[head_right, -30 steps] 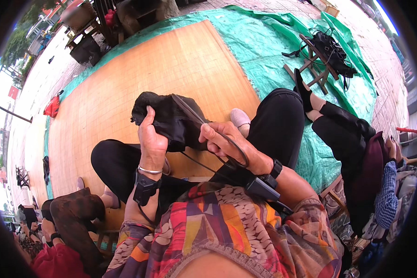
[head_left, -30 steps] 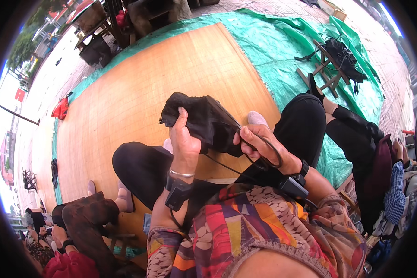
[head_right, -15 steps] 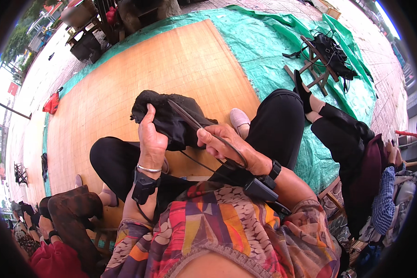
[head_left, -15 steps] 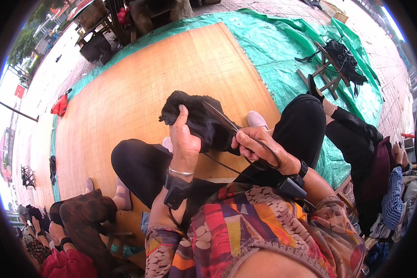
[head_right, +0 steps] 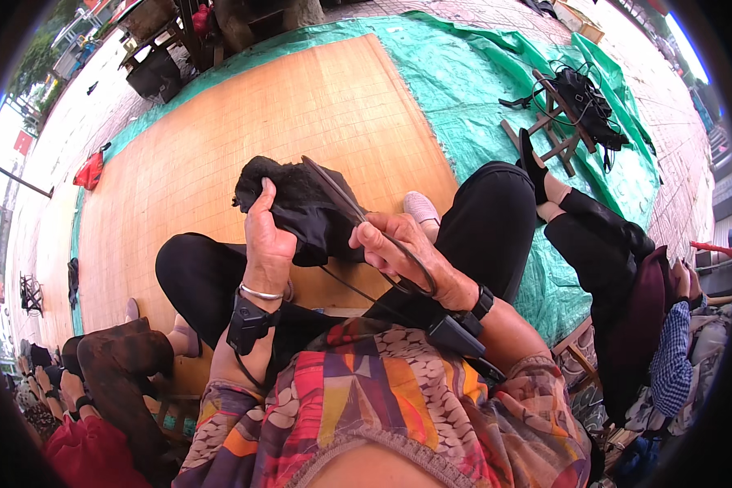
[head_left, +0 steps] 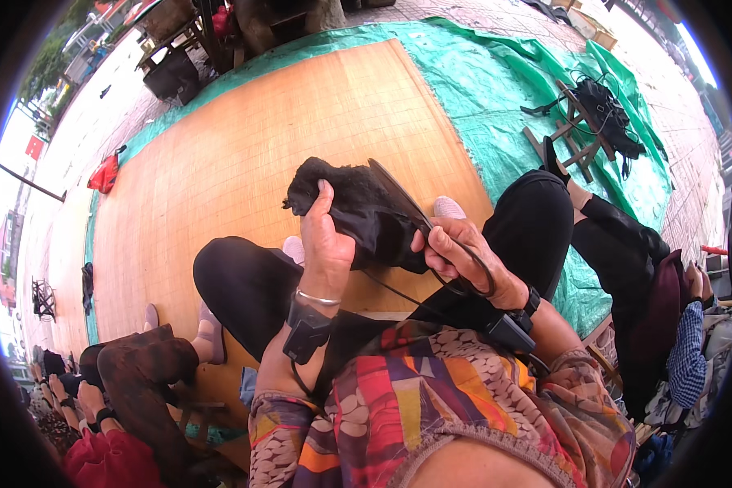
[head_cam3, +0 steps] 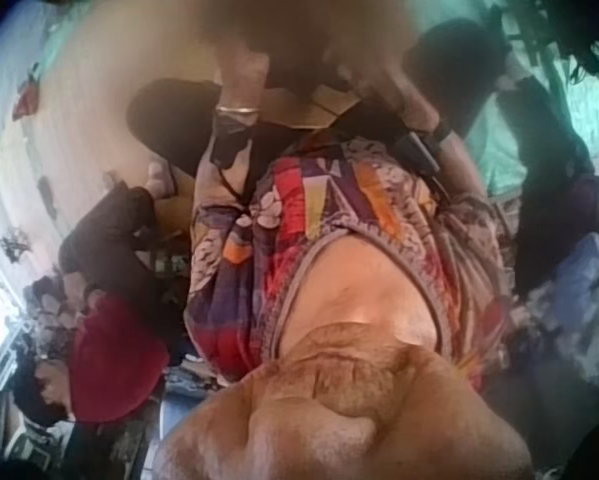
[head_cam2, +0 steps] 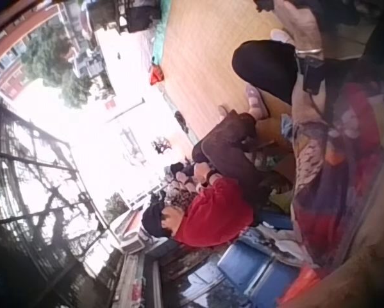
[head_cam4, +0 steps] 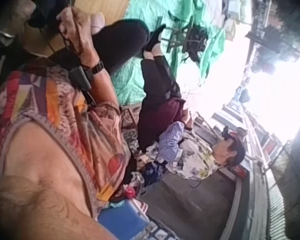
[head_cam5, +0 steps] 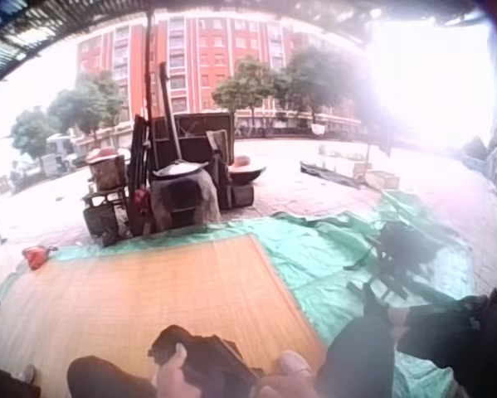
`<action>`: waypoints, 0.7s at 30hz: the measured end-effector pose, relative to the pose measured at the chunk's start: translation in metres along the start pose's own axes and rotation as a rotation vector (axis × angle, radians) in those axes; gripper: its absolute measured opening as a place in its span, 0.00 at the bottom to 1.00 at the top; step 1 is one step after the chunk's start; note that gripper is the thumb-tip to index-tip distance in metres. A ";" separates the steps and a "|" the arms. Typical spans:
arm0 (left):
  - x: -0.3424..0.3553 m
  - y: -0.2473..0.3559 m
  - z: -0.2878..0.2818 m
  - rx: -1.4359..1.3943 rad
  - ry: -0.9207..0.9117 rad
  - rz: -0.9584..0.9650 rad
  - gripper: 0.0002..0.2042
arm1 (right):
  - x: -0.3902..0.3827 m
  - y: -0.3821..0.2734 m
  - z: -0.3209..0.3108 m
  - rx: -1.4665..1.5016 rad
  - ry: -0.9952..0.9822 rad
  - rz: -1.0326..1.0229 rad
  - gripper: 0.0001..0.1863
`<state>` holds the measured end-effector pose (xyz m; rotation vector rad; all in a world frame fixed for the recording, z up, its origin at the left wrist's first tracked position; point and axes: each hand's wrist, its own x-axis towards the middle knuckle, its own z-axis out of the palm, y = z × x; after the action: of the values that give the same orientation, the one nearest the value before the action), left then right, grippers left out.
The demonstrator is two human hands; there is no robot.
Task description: Cutting a piece of black leather using a pair of scissors.
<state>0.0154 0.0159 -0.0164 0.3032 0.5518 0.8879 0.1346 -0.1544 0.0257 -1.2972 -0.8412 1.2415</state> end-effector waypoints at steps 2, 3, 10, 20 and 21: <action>-0.001 -0.001 0.002 0.006 0.000 0.005 0.08 | 0.000 0.000 0.000 -0.056 -0.022 0.080 0.26; -0.002 -0.001 0.002 0.007 0.003 0.006 0.08 | 0.001 0.000 0.001 -0.055 -0.023 0.082 0.26; -0.005 -0.005 0.001 0.035 -0.031 0.000 0.08 | 0.006 0.007 0.004 -0.099 -0.020 0.098 0.27; 0.001 0.012 0.000 -0.042 0.057 0.013 0.08 | 0.001 0.004 -0.002 0.098 0.047 -0.185 0.20; 0.001 0.012 0.000 -0.041 0.058 0.012 0.08 | 0.001 0.003 -0.001 0.099 0.049 -0.184 0.20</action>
<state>0.0084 0.0238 -0.0116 0.2442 0.5847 0.9210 0.1347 -0.1543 0.0230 -1.1400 -0.8347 1.0881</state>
